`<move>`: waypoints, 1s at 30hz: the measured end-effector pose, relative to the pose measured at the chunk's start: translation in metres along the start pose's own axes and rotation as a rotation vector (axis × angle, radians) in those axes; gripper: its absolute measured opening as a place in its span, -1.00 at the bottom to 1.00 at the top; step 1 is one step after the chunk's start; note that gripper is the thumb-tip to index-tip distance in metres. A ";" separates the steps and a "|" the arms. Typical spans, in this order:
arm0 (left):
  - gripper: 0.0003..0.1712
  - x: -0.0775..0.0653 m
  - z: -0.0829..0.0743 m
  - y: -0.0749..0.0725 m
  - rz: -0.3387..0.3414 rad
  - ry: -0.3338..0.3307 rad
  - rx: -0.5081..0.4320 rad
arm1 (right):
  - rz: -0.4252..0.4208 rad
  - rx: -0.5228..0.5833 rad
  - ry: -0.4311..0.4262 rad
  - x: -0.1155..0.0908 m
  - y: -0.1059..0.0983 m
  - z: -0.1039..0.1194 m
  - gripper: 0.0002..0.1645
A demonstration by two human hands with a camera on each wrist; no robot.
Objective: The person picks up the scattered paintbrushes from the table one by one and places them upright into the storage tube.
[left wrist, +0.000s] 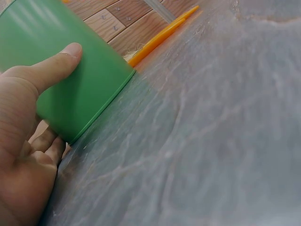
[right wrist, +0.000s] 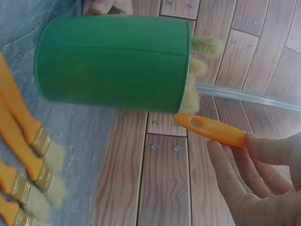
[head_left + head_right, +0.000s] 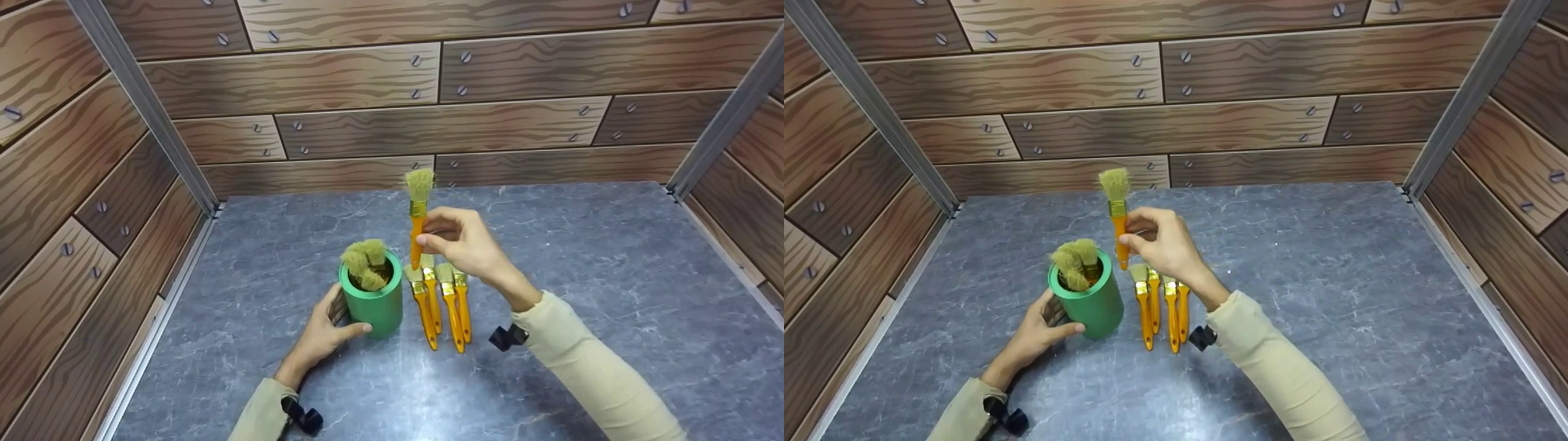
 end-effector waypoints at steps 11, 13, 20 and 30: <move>0.28 0.001 0.001 0.000 -0.006 -0.013 -0.008 | 0.046 0.013 -0.042 0.007 0.021 0.015 -0.78; 0.28 0.001 0.000 0.000 -0.005 -0.014 -0.004 | 0.054 0.006 -0.054 0.008 0.025 0.016 -0.78; 0.27 0.002 -0.001 -0.001 -0.006 -0.004 0.002 | 0.068 -0.009 -0.085 0.011 0.034 0.016 -0.76; 0.27 0.002 0.002 -0.001 -0.001 -0.006 0.002 | 0.106 -0.058 -0.101 0.007 0.041 0.013 -0.78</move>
Point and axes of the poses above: each hand's wrist, its own x-axis towards the middle knuckle, its own y-axis out of the palm, z = x × y, the point moved 7 cm from there along x, towards the middle knuckle, and after that the axes turned 5 degrees about -y, right-handed, at the moved point
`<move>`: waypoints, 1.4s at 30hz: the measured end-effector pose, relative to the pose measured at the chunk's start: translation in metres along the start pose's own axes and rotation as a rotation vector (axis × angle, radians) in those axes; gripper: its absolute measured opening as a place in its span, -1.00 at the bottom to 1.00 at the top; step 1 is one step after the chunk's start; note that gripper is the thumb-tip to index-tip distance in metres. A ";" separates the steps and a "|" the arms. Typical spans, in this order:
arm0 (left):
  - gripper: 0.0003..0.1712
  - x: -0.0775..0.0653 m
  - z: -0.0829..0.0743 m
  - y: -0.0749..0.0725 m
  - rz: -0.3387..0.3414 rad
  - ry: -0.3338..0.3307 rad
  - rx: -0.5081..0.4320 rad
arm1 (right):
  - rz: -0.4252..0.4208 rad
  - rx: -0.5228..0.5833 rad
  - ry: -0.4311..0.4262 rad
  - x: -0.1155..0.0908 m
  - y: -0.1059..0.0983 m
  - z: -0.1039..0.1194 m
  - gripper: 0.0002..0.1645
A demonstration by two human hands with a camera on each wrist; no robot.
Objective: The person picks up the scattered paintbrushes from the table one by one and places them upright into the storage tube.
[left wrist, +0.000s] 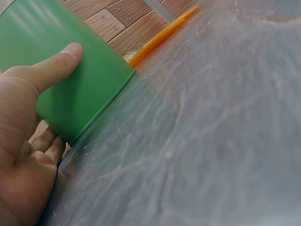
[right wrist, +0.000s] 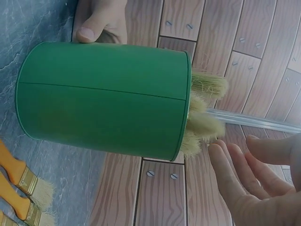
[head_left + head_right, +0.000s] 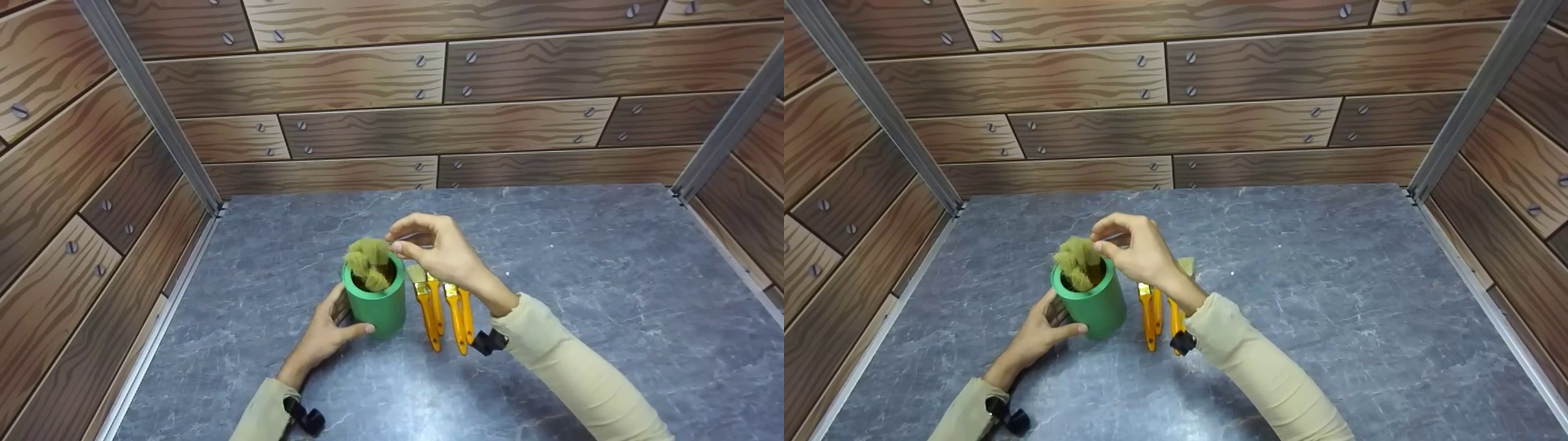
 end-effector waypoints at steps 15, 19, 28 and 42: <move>0.28 -0.002 -0.001 -0.001 -0.025 -0.018 0.012 | -0.005 -0.086 0.037 -0.014 -0.012 -0.011 -0.73; 0.28 -0.002 -0.001 -0.001 -0.026 -0.022 0.016 | -0.018 -0.109 0.046 -0.020 -0.019 -0.017 -0.73; 0.26 -0.001 -0.001 0.000 -0.011 -0.008 -0.012 | -0.051 -0.237 0.073 -0.035 -0.035 -0.036 -0.75; 0.29 -0.002 -0.001 0.000 -0.021 -0.017 -0.009 | -0.041 -0.377 0.150 -0.061 -0.046 -0.076 -0.75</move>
Point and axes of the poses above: each hand's wrist, its own x-axis towards the middle knuckle, its own y-axis out of the palm, z = x × y, the point moved 7 cm from there along x, towards the middle knuckle, and after that the axes turned 5 degrees about -y, right-handed, at the moved point
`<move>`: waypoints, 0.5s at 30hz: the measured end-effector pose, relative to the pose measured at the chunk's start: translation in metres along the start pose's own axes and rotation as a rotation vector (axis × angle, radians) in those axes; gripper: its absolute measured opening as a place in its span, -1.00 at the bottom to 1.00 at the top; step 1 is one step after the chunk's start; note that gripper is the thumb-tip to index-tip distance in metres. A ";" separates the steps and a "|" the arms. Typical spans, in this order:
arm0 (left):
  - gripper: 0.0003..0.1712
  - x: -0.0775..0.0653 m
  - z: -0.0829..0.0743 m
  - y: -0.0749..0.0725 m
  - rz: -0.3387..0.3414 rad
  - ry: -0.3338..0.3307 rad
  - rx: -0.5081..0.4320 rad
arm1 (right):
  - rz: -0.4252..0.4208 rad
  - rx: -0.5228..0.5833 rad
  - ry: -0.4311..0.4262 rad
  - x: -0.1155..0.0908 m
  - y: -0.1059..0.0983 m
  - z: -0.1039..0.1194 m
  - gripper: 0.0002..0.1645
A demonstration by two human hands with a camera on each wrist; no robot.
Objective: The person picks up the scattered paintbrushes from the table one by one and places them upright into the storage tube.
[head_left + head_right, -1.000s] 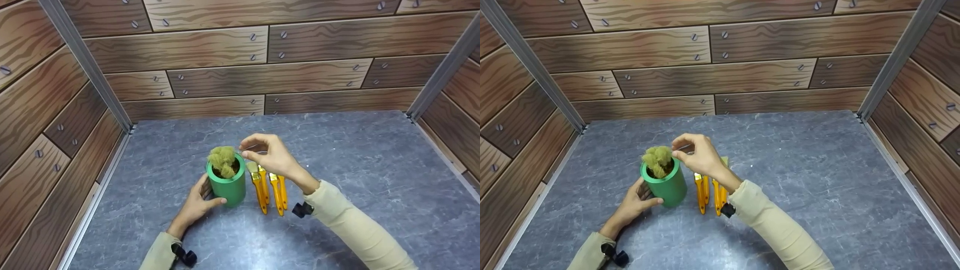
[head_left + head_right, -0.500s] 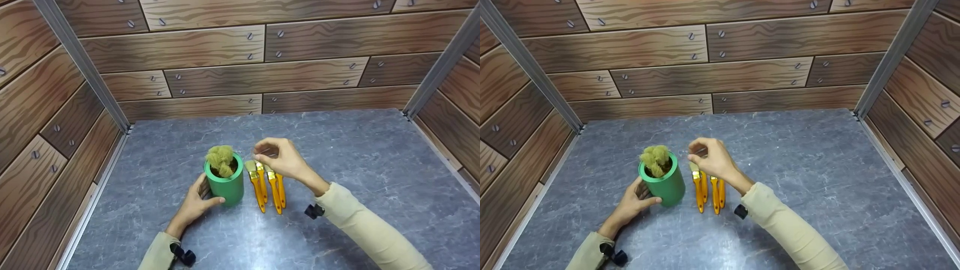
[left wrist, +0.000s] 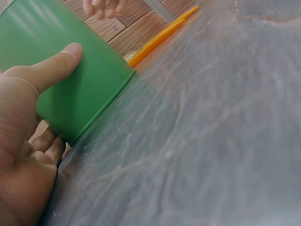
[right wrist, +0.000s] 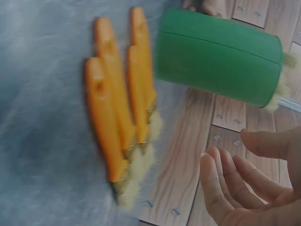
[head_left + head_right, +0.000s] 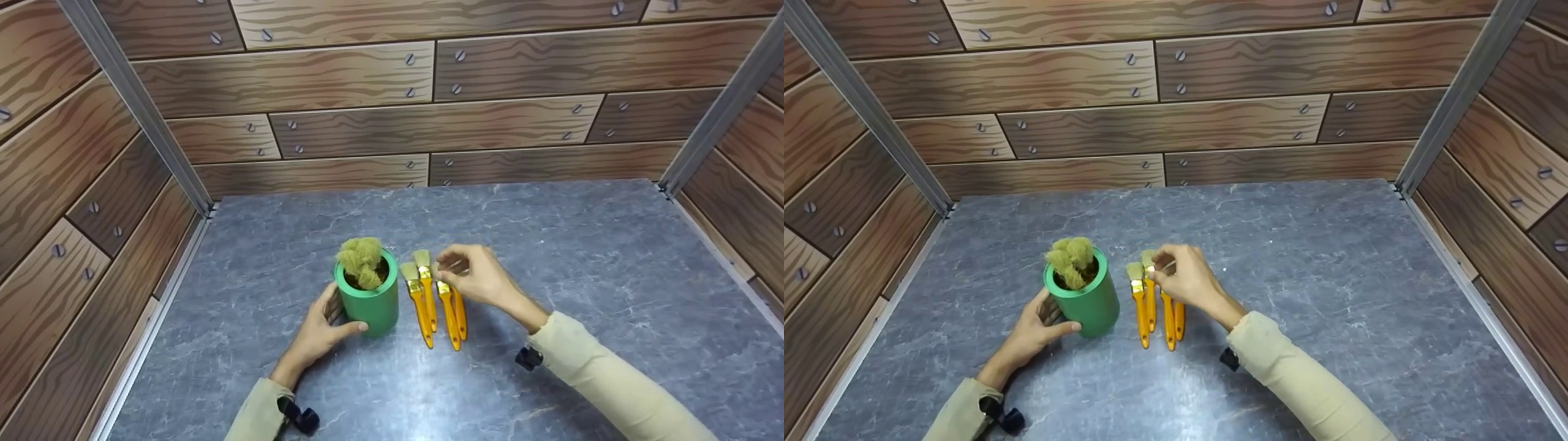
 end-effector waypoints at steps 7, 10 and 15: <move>0.31 0.000 -0.001 0.000 -0.005 -0.003 0.005 | 0.025 -0.045 0.021 -0.010 0.005 -0.022 -0.72; 0.32 0.000 -0.001 0.000 -0.004 -0.009 0.011 | 0.035 -0.055 0.048 -0.014 0.006 -0.031 -0.74; 0.31 -0.001 0.000 0.000 0.003 -0.015 0.026 | 0.057 -0.057 0.078 -0.019 0.010 -0.041 -0.75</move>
Point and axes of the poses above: each hand's wrist, its own x-axis towards the middle knuckle, its own y-axis out of the palm, z = x × y, the point moved 7 cm from there along x, towards the middle knuckle, and after that the axes turned 5 degrees about -y, right-handed, at the moved point
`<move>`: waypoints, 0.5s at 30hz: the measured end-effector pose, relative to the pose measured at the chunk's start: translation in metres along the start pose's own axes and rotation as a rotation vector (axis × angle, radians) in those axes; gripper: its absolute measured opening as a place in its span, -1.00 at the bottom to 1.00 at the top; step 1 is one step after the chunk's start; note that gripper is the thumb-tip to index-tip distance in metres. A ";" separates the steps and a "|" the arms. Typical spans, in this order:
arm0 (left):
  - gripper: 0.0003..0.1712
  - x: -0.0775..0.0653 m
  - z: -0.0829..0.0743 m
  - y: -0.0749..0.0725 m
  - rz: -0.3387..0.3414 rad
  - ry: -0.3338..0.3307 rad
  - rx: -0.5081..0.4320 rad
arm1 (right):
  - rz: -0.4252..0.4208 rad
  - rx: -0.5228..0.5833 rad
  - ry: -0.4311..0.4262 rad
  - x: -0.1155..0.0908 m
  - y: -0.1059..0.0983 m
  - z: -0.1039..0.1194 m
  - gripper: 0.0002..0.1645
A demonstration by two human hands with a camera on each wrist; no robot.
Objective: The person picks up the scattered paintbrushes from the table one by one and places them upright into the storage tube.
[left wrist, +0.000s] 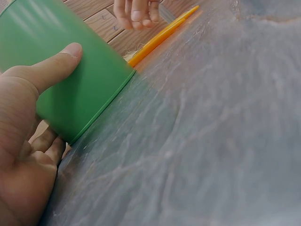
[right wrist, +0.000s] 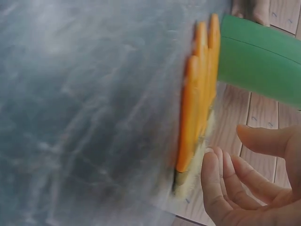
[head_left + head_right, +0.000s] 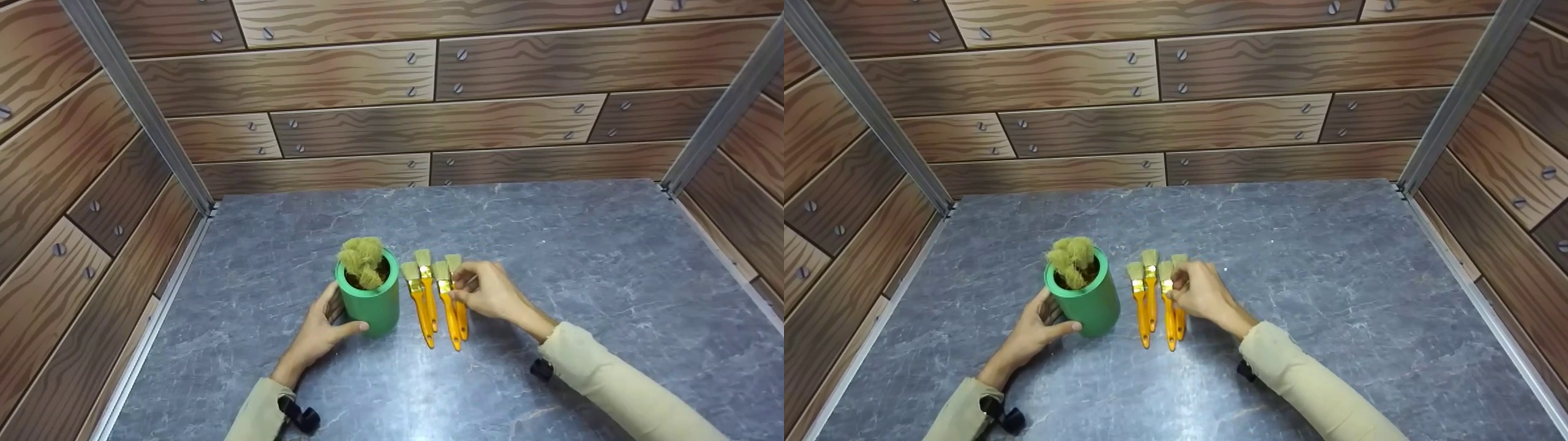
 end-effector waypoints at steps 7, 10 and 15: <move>0.30 0.001 0.000 0.001 0.005 0.010 -0.001 | 0.033 -0.044 0.047 -0.005 0.006 -0.012 -0.76; 0.30 0.000 0.000 0.001 0.003 0.013 -0.003 | 0.051 -0.064 0.054 -0.005 0.007 -0.016 -0.73; 0.29 0.001 0.001 0.000 -0.001 0.012 -0.002 | 0.065 -0.081 0.062 -0.005 0.006 -0.018 -0.68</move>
Point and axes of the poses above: each hand's wrist, its own x-axis towards the middle knuckle, its own y-axis out of the palm, z = x × y, the point moved 7 cm from there along x, towards the middle knuckle, and after that the axes turned 5 degrees about -y, right-handed, at the moved point
